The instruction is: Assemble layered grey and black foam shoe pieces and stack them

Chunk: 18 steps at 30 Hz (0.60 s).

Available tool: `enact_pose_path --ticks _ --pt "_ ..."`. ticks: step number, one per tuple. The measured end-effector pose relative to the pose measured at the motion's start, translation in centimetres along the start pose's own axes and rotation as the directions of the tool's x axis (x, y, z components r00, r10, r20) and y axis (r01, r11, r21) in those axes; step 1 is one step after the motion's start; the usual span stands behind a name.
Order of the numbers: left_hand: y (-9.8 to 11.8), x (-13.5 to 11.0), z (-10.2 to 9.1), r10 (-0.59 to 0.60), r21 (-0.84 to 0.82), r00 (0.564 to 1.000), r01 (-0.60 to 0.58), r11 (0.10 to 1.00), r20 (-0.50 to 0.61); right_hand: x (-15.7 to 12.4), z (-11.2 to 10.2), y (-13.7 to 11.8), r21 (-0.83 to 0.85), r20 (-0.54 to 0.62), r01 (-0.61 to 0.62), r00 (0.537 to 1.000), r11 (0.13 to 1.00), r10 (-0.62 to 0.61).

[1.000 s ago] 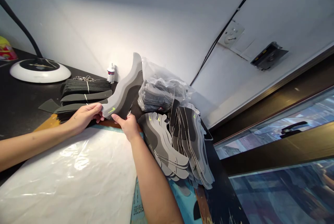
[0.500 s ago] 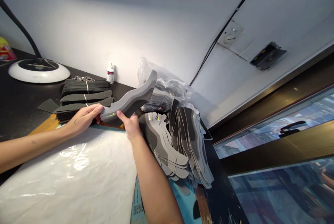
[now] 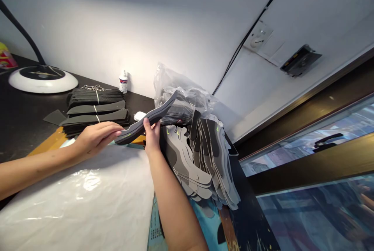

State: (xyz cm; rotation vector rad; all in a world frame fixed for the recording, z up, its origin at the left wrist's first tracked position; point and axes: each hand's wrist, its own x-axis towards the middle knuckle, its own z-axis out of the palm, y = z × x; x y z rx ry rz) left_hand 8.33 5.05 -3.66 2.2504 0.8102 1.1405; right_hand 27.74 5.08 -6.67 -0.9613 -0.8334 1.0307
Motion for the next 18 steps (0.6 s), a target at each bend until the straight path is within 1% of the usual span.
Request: enact_pose_path --ticks 2,4,7,9,11,14,18 --pt "-0.16 -0.15 -0.05 -0.004 -0.009 1.0 0.004 1.0 -0.026 -0.25 0.24 -0.1 0.013 -0.012 0.017 1.0 1.0 -0.017" --pt "-0.4 -0.23 -0.12 0.003 -0.002 0.999 -0.003 1.0 -0.039 -0.47 0.34 -0.27 -0.024 -0.034 -0.007 0.999 1.0 0.006" --pt "-0.69 -0.26 -0.14 0.087 0.058 0.995 -0.084 0.995 -0.047 -0.67 0.27 -0.59 -0.136 -0.045 -0.029 0.999 0.99 0.023" --pt "-0.78 -0.25 -0.11 0.154 0.107 0.986 -0.146 0.983 -0.064 -0.74 0.26 -0.72 -0.192 -0.018 -0.016 1.0 0.981 0.013" --pt "-0.77 -0.2 -0.11 0.17 0.13 0.982 -0.158 0.979 -0.083 -0.76 0.37 -0.75 -0.227 0.012 -0.013 1.0 0.974 0.016" --pt "-0.61 -0.06 -0.19 0.094 0.107 0.991 -0.084 0.991 -0.093 -0.66 0.61 -0.58 -0.21 0.03 -0.032 0.999 0.977 0.039" --pt "-0.38 0.17 -0.28 -0.01 0.097 0.992 0.022 0.995 -0.126 -0.41 0.71 -0.1 -0.092 0.051 -0.049 0.997 0.995 0.054"
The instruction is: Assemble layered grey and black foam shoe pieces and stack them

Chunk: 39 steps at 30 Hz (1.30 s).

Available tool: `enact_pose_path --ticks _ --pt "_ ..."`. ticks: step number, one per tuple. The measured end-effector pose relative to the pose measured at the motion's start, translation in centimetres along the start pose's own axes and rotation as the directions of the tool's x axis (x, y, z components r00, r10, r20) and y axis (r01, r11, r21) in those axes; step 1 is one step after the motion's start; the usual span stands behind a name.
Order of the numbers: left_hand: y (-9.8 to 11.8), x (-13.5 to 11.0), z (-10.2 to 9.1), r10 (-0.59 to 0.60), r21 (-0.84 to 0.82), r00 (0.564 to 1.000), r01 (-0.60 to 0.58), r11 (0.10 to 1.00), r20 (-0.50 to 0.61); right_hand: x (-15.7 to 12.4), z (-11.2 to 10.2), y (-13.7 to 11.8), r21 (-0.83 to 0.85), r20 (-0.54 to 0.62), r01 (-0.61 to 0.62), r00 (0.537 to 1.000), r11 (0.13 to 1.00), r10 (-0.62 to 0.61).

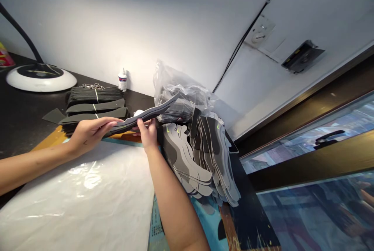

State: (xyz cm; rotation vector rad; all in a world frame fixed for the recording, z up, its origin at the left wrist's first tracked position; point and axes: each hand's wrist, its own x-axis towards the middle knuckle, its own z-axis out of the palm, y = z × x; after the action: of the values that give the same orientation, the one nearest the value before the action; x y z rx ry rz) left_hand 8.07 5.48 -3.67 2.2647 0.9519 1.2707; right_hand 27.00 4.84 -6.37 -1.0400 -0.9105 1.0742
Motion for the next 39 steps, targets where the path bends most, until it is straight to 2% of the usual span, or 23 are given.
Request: enact_pose_path --ticks 5,9,17,20,22,25,27,29,35,39 --pt "0.1 0.1 0.0 -0.11 -0.004 0.993 0.11 0.994 -0.043 0.1 0.0 0.4 0.173 0.044 0.001 0.999 0.985 -0.009" --pt "0.1 0.2 -0.1 -0.131 -0.031 0.989 0.129 0.991 -0.063 -0.2 0.1 0.3 0.28 0.035 -0.009 0.999 0.96 0.0" --pt "-0.2 0.0 0.1 -0.088 -0.027 0.993 0.086 0.996 -0.083 -0.5 0.1 0.1 0.274 0.05 -0.026 0.999 0.961 0.013" --pt "-0.3 0.0 -0.1 0.011 -0.044 0.997 -0.014 0.999 -0.074 -0.6 0.0 0.1 0.268 0.08 -0.032 0.997 0.963 0.01" --pt "-0.2 0.1 -0.2 0.163 -0.082 0.985 -0.167 0.983 -0.05 -0.7 0.0 0.0 0.276 0.117 -0.031 0.993 0.961 -0.001" --pt "0.0 0.5 -0.4 0.408 -0.094 0.913 -0.407 0.908 -0.011 -0.7 -0.1 -0.3 0.294 0.172 -0.044 0.985 0.955 -0.007" --pt "0.1 0.7 -0.3 0.491 -0.033 0.871 -0.49 0.871 0.007 -0.7 -0.1 -0.5 0.295 0.201 -0.074 0.979 0.953 0.014" --pt "0.0 0.9 0.0 0.519 0.042 0.854 -0.519 0.854 0.01 -0.7 -0.1 -0.6 0.283 0.221 -0.099 0.975 0.954 0.036" --pt "-1.1 1.1 0.7 0.507 0.133 0.861 -0.508 0.851 0.049 -0.8 0.2 -1.0 0.286 0.239 -0.142 0.968 0.948 0.073" --pt "-0.9 1.1 0.5 0.514 0.116 0.855 -0.519 0.847 0.075 -0.6 0.4 -0.9 0.352 0.131 -0.173 0.982 0.92 0.134"
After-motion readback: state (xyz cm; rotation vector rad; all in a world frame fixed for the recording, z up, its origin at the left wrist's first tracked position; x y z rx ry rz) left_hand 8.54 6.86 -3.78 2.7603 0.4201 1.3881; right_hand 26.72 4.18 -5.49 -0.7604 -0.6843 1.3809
